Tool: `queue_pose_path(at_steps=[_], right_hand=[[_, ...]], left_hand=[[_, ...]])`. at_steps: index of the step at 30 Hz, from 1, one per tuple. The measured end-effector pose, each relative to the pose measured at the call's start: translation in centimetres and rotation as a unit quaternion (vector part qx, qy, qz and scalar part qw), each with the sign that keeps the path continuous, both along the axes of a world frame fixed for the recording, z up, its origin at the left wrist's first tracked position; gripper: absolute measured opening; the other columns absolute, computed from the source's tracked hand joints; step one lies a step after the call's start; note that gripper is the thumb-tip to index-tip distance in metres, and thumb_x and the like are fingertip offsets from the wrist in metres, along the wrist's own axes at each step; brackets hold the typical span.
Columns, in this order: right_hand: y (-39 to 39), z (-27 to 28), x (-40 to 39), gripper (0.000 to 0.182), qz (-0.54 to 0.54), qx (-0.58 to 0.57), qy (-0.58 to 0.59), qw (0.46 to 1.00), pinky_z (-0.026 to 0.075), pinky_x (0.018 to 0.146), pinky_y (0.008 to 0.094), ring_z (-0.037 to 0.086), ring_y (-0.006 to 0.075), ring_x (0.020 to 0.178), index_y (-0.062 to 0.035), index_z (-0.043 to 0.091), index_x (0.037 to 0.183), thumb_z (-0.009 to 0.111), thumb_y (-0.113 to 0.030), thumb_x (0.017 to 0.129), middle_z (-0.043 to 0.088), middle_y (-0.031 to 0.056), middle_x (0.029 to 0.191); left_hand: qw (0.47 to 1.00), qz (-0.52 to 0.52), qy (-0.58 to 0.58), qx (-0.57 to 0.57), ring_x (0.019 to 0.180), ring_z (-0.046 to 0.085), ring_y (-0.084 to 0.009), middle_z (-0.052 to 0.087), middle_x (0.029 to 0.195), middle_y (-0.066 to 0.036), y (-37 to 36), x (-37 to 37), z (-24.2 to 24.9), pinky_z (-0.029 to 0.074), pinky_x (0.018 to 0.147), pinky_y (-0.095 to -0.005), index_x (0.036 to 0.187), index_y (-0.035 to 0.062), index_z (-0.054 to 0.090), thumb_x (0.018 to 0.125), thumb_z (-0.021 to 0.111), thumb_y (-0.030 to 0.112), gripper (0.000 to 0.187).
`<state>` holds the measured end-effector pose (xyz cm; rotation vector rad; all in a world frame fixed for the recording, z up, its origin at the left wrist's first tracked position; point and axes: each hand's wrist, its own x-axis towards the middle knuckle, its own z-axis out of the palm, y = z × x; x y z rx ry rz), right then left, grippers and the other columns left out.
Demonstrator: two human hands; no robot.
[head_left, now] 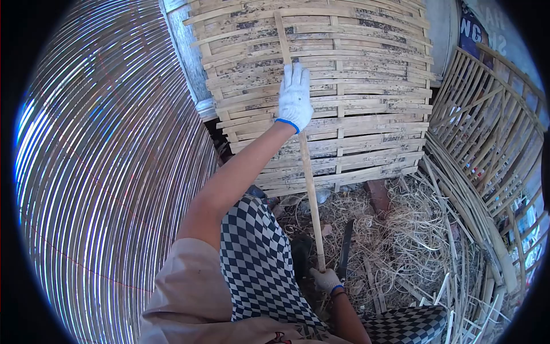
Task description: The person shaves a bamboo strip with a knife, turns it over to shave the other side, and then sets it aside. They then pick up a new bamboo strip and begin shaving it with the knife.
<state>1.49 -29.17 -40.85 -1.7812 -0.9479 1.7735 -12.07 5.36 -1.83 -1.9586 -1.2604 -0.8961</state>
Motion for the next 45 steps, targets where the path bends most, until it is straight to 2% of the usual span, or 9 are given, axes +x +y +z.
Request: queue_pose_path(at_steps=[3,7,15,21,27,31,37,40,45], right_hand=[[-0.7,-0.6,0.3,0.039,-0.011,-0.012,0.014,1.0,0.051,0.052,0.0345,0.063,0.0193,0.054,-0.0012,0.064,0.085,0.073,-0.038,0.094,0.064,0.0051,0.068],[-1.5,1.9,0.0,0.039,0.003,-0.056,0.018,0.998,0.051,0.053,0.035,0.064,0.0197,0.056,-0.0017,0.064,0.086,0.073,-0.039,0.094,0.065,0.0054,0.069],[-1.9,2.6,0.1,0.043,0.009,-0.029,-0.023,0.999,0.052,0.053,0.0348,0.065,0.0201,0.055,-0.002,0.065,0.084,0.072,-0.043,0.094,0.066,0.0056,0.069],[-1.8,0.2,0.4,0.042,-0.008,-0.011,-0.052,0.999,0.051,0.051,0.0348,0.064,0.0194,0.053,-0.0031,0.065,0.083,0.072,-0.043,0.094,0.065,0.005,0.067],[-1.0,-2.2,0.8,0.041,0.006,-0.017,-0.076,0.997,0.05,0.05,0.0349,0.064,0.0191,0.053,-0.0028,0.065,0.083,0.073,-0.042,0.094,0.064,0.0046,0.066],[-0.5,-1.4,1.1,0.042,-0.003,-0.007,-0.075,0.997,0.05,0.05,0.0347,0.064,0.0192,0.053,-0.0012,0.067,0.085,0.072,-0.042,0.094,0.064,0.0048,0.066],[0.1,2.3,0.6,0.046,0.007,-0.027,-0.066,0.997,0.051,0.051,0.0355,0.065,0.0202,0.054,0.0008,0.068,0.084,0.073,-0.044,0.092,0.065,0.0053,0.065],[0.3,-0.1,1.1,0.048,-0.002,-0.008,-0.07,0.998,0.052,0.052,0.0358,0.066,0.0204,0.054,0.0014,0.067,0.083,0.073,-0.045,0.092,0.065,0.0057,0.065],[0.1,1.3,1.3,0.047,-0.019,-0.004,-0.088,0.996,0.052,0.052,0.0356,0.066,0.0196,0.055,0.0006,0.07,0.085,0.073,-0.046,0.091,0.066,0.0061,0.066]], left_hand=[[0.999,-0.036,-0.012,-0.008,0.155,0.019,-0.0454,0.029,0.163,-0.024,-0.1,0.2,-0.8,0.026,0.124,-0.0523,0.153,-0.0051,0.038,0.076,0.066,0.006,0.083],[1.0,-0.025,-0.007,-0.018,0.155,0.019,-0.0442,0.029,0.164,-0.022,1.0,-0.1,-2.8,0.025,0.125,-0.0515,0.153,-0.0042,0.039,0.075,0.067,0.008,0.084],[0.999,0.013,-0.012,-0.041,0.156,0.019,-0.0418,0.03,0.164,-0.02,0.5,-0.2,-1.3,0.023,0.125,-0.0529,0.154,-0.0017,0.04,0.079,0.069,0.016,0.083],[0.998,0.059,-0.003,0.016,0.154,0.022,-0.0403,0.032,0.164,-0.017,4.4,-0.2,0.3,0.023,0.124,-0.0544,0.154,-0.0004,0.04,0.079,0.07,0.02,0.083],[0.997,0.035,-0.035,0.058,0.152,0.026,-0.0402,0.034,0.163,-0.018,8.1,-0.4,3.8,0.028,0.121,-0.0537,0.152,0.0002,0.043,0.081,0.067,0.019,0.077],[0.996,0.068,-0.028,0.048,0.154,0.022,-0.0385,0.031,0.165,-0.016,8.8,-0.1,3.5,0.025,0.123,-0.0529,0.155,0.0011,0.041,0.084,0.069,0.025,0.08],[0.995,0.036,-0.039,0.085,0.153,0.025,-0.0417,0.034,0.162,-0.017,10.2,-0.6,2.5,0.029,0.121,-0.0546,0.151,0.001,0.045,0.083,0.069,0.023,0.075],[0.995,0.048,-0.038,0.076,0.154,0.023,-0.0394,0.034,0.163,-0.016,10.6,-0.4,2.4,0.026,0.122,-0.0534,0.151,0.0002,0.046,0.083,0.068,0.024,0.075],[0.995,0.037,-0.053,0.079,0.153,0.023,-0.0398,0.035,0.162,-0.016,10.1,0.2,2.5,0.027,0.121,-0.0534,0.149,0.0001,0.047,0.083,0.069,0.023,0.074]])
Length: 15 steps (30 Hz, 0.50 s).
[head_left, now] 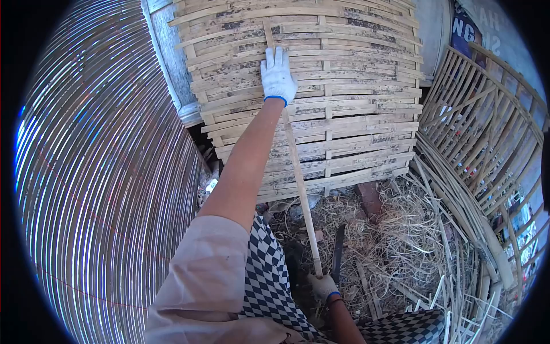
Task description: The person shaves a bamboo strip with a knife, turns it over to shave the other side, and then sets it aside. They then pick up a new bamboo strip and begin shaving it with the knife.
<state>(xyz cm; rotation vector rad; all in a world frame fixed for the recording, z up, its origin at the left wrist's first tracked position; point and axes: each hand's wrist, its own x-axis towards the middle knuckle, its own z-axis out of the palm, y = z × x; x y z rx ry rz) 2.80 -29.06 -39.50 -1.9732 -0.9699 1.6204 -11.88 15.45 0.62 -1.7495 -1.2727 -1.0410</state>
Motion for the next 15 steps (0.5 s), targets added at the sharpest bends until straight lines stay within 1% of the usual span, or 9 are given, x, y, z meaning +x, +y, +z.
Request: queue_pose_path(at_steps=[4,7,10,13,14,15], right_hand=[[-0.3,-2.7,-0.1,0.046,-0.021,-0.013,0.042,0.999,0.051,0.052,0.0355,0.066,0.0194,0.055,0.0012,0.071,0.089,0.074,-0.045,0.09,0.066,0.0059,0.067],[-0.8,-0.9,-0.1,0.045,-0.006,-0.01,0.017,1.0,0.051,0.051,0.0352,0.065,0.0193,0.054,0.0013,0.07,0.089,0.075,-0.044,0.09,0.066,0.0051,0.067],[-1.5,1.6,0.3,0.048,-0.005,0.003,0.009,1.0,0.053,0.053,0.0358,0.067,0.0203,0.057,0.0026,0.072,0.092,0.075,-0.045,0.089,0.068,0.0065,0.07],[-2.1,0.0,0.9,0.051,0.009,0.005,-0.019,1.0,0.055,0.057,0.0367,0.072,0.022,0.063,0.0041,0.073,0.095,0.076,-0.046,0.088,0.071,0.0099,0.074],[-2.5,0.1,0.9,0.053,0.006,0.01,-0.017,1.0,0.056,0.057,0.0362,0.072,0.0217,0.063,0.0043,0.072,0.094,0.076,-0.048,0.088,0.071,0.0096,0.073],[-3.0,0.2,0.9,0.054,0.002,0.014,-0.015,1.0,0.056,0.058,0.0357,0.071,0.0215,0.062,0.0045,0.072,0.092,0.075,-0.05,0.088,0.07,0.0094,0.073]], left_hand=[[0.999,-0.039,-0.018,0.004,0.152,0.025,-0.0423,0.037,0.16,-0.016,-1.3,-0.2,0.0,0.03,0.12,-0.0557,0.15,0.0011,0.044,0.084,0.069,0.025,0.074],[0.994,-0.072,-0.08,0.006,0.148,0.031,-0.0452,0.036,0.159,-0.02,-2.4,0.0,-0.4,0.034,0.118,-0.0537,0.154,0.0009,0.037,0.085,0.069,0.021,0.078],[0.969,-0.139,-0.204,0.012,0.139,0.043,-0.0466,0.038,0.156,-0.026,-2.9,0.2,-2.0,0.042,0.112,-0.0514,0.155,-0.0021,0.03,0.088,0.066,0.014,0.077],[0.934,-0.165,-0.306,-0.085,0.123,0.056,-0.0488,0.044,0.148,-0.032,-5.2,1.1,-3.6,0.05,0.103,-0.049,0.156,-0.001,0.028,0.091,0.063,0.011,0.075],[0.938,-0.151,-0.301,-0.084,0.105,0.065,-0.0507,0.06,0.13,-0.032,-6.0,1.1,-4.0,0.055,0.093,-0.0486,0.158,0.0003,0.025,0.094,0.061,0.013,0.074],[0.926,-0.177,-0.319,-0.101,0.1,0.066,-0.052,0.063,0.124,-0.032,-6.8,1.1,-4.6,0.056,0.09,-0.0488,0.158,0.0007,0.025,0.095,0.061,0.014,0.074]])
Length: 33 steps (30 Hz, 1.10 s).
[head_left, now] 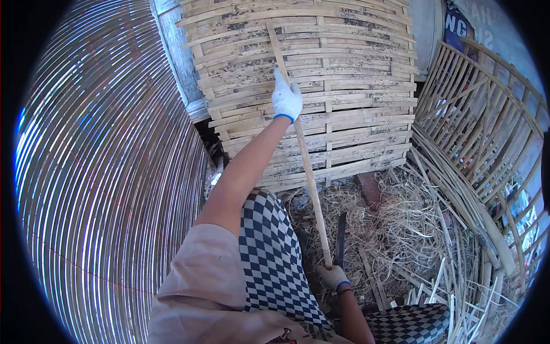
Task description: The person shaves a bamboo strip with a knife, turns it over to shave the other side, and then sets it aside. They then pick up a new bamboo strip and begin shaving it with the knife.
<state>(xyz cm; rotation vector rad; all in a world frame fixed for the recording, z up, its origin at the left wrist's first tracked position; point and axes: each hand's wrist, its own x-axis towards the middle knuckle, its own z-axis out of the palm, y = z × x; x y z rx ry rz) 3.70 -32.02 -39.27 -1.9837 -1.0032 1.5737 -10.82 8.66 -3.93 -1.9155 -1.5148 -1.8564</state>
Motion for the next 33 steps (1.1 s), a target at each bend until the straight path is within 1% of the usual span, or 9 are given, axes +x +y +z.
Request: queue_pose_path(at_steps=[2,6,7,10,16,21,24,28,33], right_hand=[[-0.7,-0.1,0.1,0.058,0.005,0.009,-0.023,1.0,0.057,0.06,0.0355,0.072,0.0218,0.063,0.0056,0.071,0.09,0.074,-0.053,0.088,0.07,0.0099,0.073],[-1.7,-0.5,0.4,0.062,0.039,0.002,-0.068,0.997,0.058,0.064,0.037,0.075,0.0226,0.071,0.0056,0.073,0.093,0.072,-0.057,0.088,0.072,0.0119,0.076],[-2.0,-0.6,0.6,0.063,0.047,-0.006,-0.065,0.997,0.058,0.065,0.0375,0.075,0.0226,0.073,0.0046,0.074,0.094,0.071,-0.058,0.088,0.073,0.0122,0.077],[-2.8,5.0,0.7,0.068,0.098,-0.035,-0.09,0.99,0.059,0.075,0.0403,0.077,0.0264,0.084,0.0014,0.076,0.096,0.064,-0.066,0.089,0.076,0.0127,0.082],[-1.5,1.4,2.0,0.076,0.135,0.032,-0.163,0.977,0.055,0.088,0.044,0.074,0.0376,0.093,0.0014,0.077,0.099,0.047,-0.068,0.096,0.077,0.017,0.088],[-0.8,6.8,-0.2,0.061,0.04,0.145,-0.21,0.966,0.055,0.076,0.0521,0.072,0.044,0.091,0.0019,0.075,0.096,0.055,-0.056,0.099,0.071,0.028,0.083],[-0.9,8.7,-0.9,0.056,0.031,0.226,-0.207,0.951,0.055,0.078,0.0546,0.07,0.0474,0.09,0.0013,0.073,0.097,0.06,-0.053,0.097,0.071,0.0284,0.086],[-1.4,12.3,-1.2,0.053,0.035,0.21,-0.233,0.949,0.057,0.07,0.0481,0.074,0.0371,0.079,0.0017,0.072,0.092,0.069,-0.051,0.094,0.073,0.0211,0.077],[-2.6,13.4,0.0,0.046,0.039,0.16,0.17,0.972,0.055,0.062,0.0309,0.072,0.0175,0.072,-0.0017,0.068,0.09,0.069,-0.047,0.098,0.071,0.0066,0.077]], left_hand=[[0.997,-0.062,-0.04,-0.024,0.09,0.067,-0.0544,0.069,0.111,-0.03,-1.4,-0.1,-0.9,0.057,0.086,-0.0491,0.159,0.0017,0.024,0.097,0.061,0.017,0.074],[0.903,-0.328,-0.271,-0.066,0.066,0.071,-0.0287,0.071,0.089,-0.016,-5.0,0.7,-1.7,0.061,0.061,-0.0368,0.155,0.0023,0.034,0.106,0.05,0.014,0.052],[0.885,-0.352,-0.295,-0.079,0.062,0.068,-0.0158,0.067,0.082,-0.01,-5.5,0.9,-1.0,0.059,0.054,-0.0297,0.144,0.0007,0.045,0.108,0.045,0.011,0.037],[0.854,-0.39,-0.314,-0.14,0.057,0.063,-0.0157,0.061,0.077,-0.006,-7.2,0.8,1.0,0.054,0.048,-0.0303,0.128,0.0025,0.054,0.107,0.052,0.017,0.025],[0.791,-0.499,-0.302,-0.182,0.061,0.055,-0.0149,0.054,0.078,-0.002,-12.2,1.2,4.1,0.049,0.053,-0.0314,0.122,0.0015,0.058,0.107,0.058,0.03,0.032],[0.751,-0.571,-0.248,-0.219,0.085,0.072,-0.0243,0.067,0.097,-0.011,-13.8,2.6,3.6,0.063,0.075,-0.0415,0.142,-0.0032,0.049,0.11,0.053,0.031,0.047],[0.728,-0.583,-0.273,-0.236,0.084,0.072,-0.0231,0.067,0.097,-0.011,-14.5,3.0,3.6,0.065,0.08,-0.0384,0.12,0.0038,0.054,0.111,0.048,0.028,0.026],[0.701,-0.593,-0.294,-0.266,0.093,0.074,-0.0274,0.071,0.103,-0.017,-14.6,3.1,4.0,0.066,0.083,-0.0413,0.133,0.0025,0.051,0.112,0.045,0.024,0.031],[0.669,-0.626,-0.314,-0.251,0.094,0.074,-0.0325,0.071,0.103,-0.02,-13.9,2.5,3.2,0.063,0.079,-0.0407,0.138,-0.0027,0.048,0.111,0.047,0.033,0.045]])
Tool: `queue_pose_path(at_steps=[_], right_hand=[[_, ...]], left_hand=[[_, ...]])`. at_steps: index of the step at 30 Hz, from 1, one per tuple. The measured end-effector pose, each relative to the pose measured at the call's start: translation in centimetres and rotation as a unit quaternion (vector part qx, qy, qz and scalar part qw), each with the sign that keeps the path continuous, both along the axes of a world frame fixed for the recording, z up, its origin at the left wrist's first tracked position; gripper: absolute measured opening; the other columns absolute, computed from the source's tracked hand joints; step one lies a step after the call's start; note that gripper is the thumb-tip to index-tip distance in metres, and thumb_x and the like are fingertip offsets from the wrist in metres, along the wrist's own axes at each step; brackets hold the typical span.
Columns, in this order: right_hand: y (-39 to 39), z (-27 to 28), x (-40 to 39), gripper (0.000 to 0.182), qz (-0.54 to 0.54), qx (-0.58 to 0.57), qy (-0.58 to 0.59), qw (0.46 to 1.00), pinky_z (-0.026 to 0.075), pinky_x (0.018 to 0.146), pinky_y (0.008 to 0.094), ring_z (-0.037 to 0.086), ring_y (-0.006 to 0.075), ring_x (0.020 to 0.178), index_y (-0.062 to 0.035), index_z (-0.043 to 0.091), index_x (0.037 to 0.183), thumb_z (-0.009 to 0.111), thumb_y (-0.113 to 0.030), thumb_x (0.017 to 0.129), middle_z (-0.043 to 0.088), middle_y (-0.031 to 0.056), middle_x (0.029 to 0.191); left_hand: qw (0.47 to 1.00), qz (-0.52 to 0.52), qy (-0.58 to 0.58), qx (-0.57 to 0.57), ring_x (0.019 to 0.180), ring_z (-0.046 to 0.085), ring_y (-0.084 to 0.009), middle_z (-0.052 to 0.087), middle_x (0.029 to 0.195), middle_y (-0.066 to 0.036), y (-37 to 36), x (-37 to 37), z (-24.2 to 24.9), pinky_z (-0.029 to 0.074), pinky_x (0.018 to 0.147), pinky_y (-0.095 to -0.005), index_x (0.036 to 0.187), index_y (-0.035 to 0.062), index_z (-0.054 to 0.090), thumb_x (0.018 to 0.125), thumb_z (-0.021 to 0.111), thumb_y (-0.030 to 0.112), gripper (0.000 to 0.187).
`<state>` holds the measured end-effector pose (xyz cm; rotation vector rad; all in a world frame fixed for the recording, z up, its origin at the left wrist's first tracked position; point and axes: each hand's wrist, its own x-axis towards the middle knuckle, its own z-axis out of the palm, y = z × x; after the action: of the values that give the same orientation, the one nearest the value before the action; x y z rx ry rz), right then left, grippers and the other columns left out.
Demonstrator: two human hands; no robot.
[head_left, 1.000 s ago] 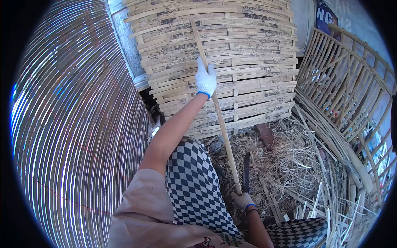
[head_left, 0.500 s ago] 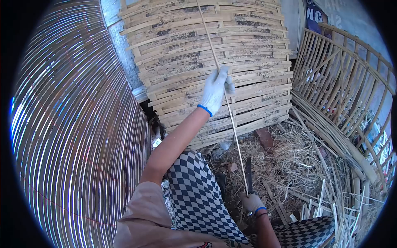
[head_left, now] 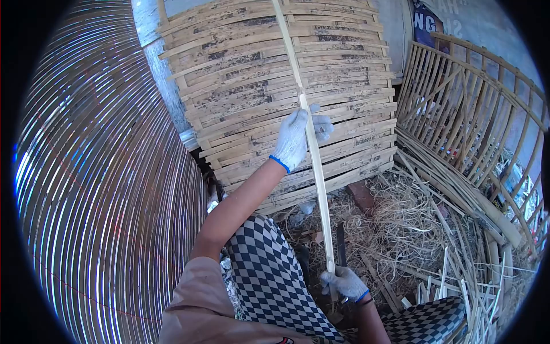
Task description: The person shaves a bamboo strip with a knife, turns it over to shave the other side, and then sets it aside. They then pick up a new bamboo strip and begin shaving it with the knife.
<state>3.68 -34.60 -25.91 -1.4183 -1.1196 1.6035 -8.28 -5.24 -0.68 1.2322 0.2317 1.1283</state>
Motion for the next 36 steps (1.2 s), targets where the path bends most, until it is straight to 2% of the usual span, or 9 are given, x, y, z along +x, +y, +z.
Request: queue_pose_path(at_steps=[2,8,11,17,20,23,26,35,36], right_hand=[[-0.1,-0.6,0.0,0.04,0.021,0.009,0.147,0.989,0.052,0.058,0.028,0.067,0.0156,0.066,-0.0043,0.066,0.096,0.066,-0.044,0.101,0.068,0.0035,0.078],[-0.2,-0.2,0.0,0.04,-0.025,-0.033,0.177,0.983,0.038,0.049,0.0253,0.046,0.0092,0.053,-0.007,0.062,0.088,0.063,-0.044,0.104,0.053,-0.0035,0.068],[-0.7,1.1,0.5,0.041,-0.016,-0.044,0.191,0.98,0.033,0.049,0.0238,0.041,0.0074,0.053,-0.0087,0.061,0.088,0.061,-0.047,0.104,0.049,-0.0044,0.067],[-1.2,2.5,0.6,0.051,0.011,0.067,0.297,0.952,0.034,0.046,0.0236,0.043,0.0086,0.05,-0.0071,0.059,0.112,0.049,-0.057,0.106,0.054,-0.0006,0.07],[-1.7,4.7,0.3,0.056,-0.011,0.087,0.282,0.955,0.037,0.049,0.0234,0.048,0.0093,0.056,-0.0064,0.057,0.126,0.045,-0.058,0.107,0.057,0.0017,0.076],[-1.9,4.2,0.5,0.06,0.002,0.09,0.341,0.936,0.04,0.05,0.0236,0.05,0.0102,0.057,-0.0025,0.056,0.13,0.046,-0.057,0.107,0.058,0.0028,0.077],[-2.0,3.8,0.4,0.065,0.009,0.092,0.382,0.919,0.036,0.045,0.0247,0.046,0.0116,0.049,0.0004,0.056,0.127,0.051,-0.06,0.104,0.058,0.0052,0.073],[-2.0,3.9,0.6,0.071,0.007,0.069,0.347,0.935,0.04,0.047,0.0257,0.05,0.0131,0.051,0.0027,0.056,0.129,0.053,-0.062,0.101,0.059,0.0061,0.074],[-2.1,4.0,0.6,0.066,-0.002,0.069,0.363,0.929,0.042,0.049,0.0255,0.051,0.0127,0.053,0.0022,0.057,0.129,0.052,-0.058,0.103,0.06,0.0048,0.075]], left_hand=[[1.0,-0.005,-0.015,0.006,0.093,0.072,-0.0301,0.071,0.103,-0.018,0.5,-0.3,-0.1,0.061,0.076,-0.0385,0.136,-0.0038,0.051,0.111,0.047,0.032,0.044],[0.999,0.015,-0.024,0.018,0.088,0.07,-0.0277,0.069,0.097,-0.015,1.2,-0.9,0.4,0.059,0.072,-0.0376,0.13,-0.0047,0.055,0.11,0.051,0.031,0.041],[0.999,0.021,-0.011,0.038,0.09,0.07,-0.0264,0.069,0.098,-0.014,1.3,-1.0,0.4,0.059,0.075,-0.0379,0.131,-0.0038,0.056,0.109,0.054,0.028,0.038],[0.996,0.017,0.064,0.059,0.097,0.069,-0.0247,0.068,0.107,-0.011,0.4,-0.6,0.2,0.059,0.086,-0.0394,0.136,-0.0008,0.055,0.107,0.058,0.019,0.035],[0.993,-0.012,0.094,0.07,0.097,0.069,-0.0242,0.067,0.109,-0.011,0.0,-0.6,0.1,0.059,0.089,-0.0402,0.138,-0.0001,0.054,0.107,0.058,0.018,0.037],[0.992,-0.008,0.11,0.068,0.097,0.068,-0.0234,0.067,0.108,-0.01,-0.4,-0.6,0.4,0.059,0.089,-0.0407,0.139,0.0004,0.053,0.107,0.057,0.019,0.037],[0.992,0.002,0.107,0.063,0.096,0.068,-0.0229,0.067,0.108,-0.01,-0.7,-0.7,0.5,0.059,0.089,-0.0406,0.139,0.0005,0.053,0.107,0.057,0.02,0.037],[0.992,0.015,0.099,0.074,0.095,0.068,-0.0219,0.068,0.105,-0.01,-1.1,-0.5,0.8,0.06,0.087,-0.0386,0.136,0.0001,0.055,0.108,0.056,0.02,0.034],[0.992,0.016,0.097,0.075,0.095,0.068,-0.0219,0.068,0.105,-0.01,-1.2,-0.5,0.8,0.06,0.087,-0.0383,0.136,-0.0003,0.055,0.108,0.056,0.02,0.034]])
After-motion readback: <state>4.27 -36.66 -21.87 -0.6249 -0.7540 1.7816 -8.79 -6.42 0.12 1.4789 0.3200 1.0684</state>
